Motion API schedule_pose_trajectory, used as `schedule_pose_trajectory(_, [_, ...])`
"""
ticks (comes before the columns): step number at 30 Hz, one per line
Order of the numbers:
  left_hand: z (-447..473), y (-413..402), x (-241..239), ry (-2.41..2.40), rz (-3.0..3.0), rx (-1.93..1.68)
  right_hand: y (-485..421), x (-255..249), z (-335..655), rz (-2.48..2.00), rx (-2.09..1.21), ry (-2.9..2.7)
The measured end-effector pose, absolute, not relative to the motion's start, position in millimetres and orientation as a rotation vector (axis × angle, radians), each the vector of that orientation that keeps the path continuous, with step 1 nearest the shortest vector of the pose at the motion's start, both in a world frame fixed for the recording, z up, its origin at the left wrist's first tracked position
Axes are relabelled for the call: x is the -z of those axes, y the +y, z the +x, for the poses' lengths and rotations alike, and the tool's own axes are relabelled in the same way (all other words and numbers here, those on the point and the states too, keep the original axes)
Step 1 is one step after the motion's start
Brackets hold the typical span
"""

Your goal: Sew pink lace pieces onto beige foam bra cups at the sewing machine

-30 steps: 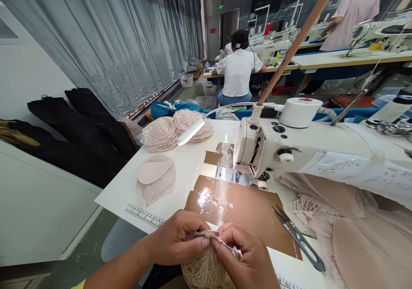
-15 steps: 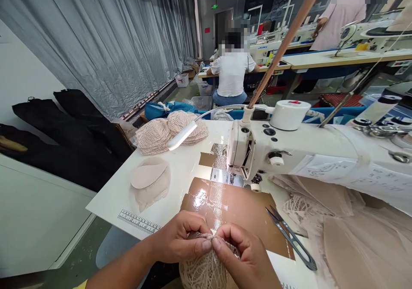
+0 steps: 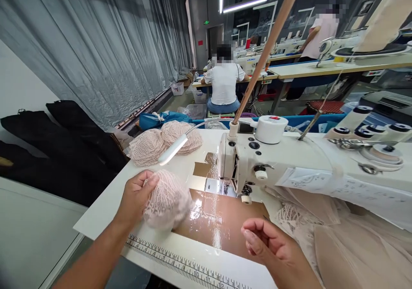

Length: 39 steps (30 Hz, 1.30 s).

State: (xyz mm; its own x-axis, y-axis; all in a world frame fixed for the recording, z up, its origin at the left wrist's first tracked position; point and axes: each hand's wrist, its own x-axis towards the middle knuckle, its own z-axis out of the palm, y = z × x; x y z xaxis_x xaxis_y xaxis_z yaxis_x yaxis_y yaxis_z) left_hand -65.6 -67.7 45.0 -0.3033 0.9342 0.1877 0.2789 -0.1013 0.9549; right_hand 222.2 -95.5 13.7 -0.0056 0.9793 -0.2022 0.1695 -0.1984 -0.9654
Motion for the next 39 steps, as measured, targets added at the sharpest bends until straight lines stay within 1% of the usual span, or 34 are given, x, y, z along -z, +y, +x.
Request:
schedule_pose_trajectory(1, [-63,-61,-46,1.691,1.596,-1.395,-94,-15,225,-1.503,-1.248,-1.302])
schedule_pose_trajectory(3, [-43,-47,-38,1.839,2.132,-1.120,-89,-15,227,-1.534,-1.153,-1.454])
schedule_pose_trajectory(5, [-13,-36,-19,1.817,2.658,-0.515,-79,-14,226,-1.529,-1.043,-1.664])
schedule_pose_trajectory(6, [4,-33,-8,1.760,2.726,-0.384,-73,-12,224,-1.518,-0.986,-1.783])
schedule_pose_trajectory(10, [50,-35,26,1.599,2.830,-0.106,-48,-1,218,-1.467,-0.654,-2.236])
schedule_pose_trajectory(12, [58,-43,28,1.549,2.855,0.001,-42,6,212,-1.423,-0.491,-2.359])
schedule_pose_trajectory(15, [56,-51,14,1.466,2.834,0.144,-43,17,204,-1.389,-0.378,-2.435])
schedule_pose_trajectory(18, [42,-48,-8,1.321,2.785,0.068,-48,32,200,-1.392,-0.240,-2.482])
schedule_pose_trajectory(22, [22,-32,-19,1.045,2.671,-0.220,-50,51,199,-1.441,-0.015,-2.492])
schedule_pose_trajectory(27, [21,-15,13,1.071,2.799,-0.461,-48,57,196,-1.549,0.204,-2.478])
schedule_pose_trajectory(30, [24,-8,32,1.015,2.877,-0.514,-45,51,195,-1.589,0.271,-2.493])
schedule_pose_trajectory(39, [22,8,35,0.938,2.870,-0.617,-40,41,195,-1.669,0.320,-2.493])
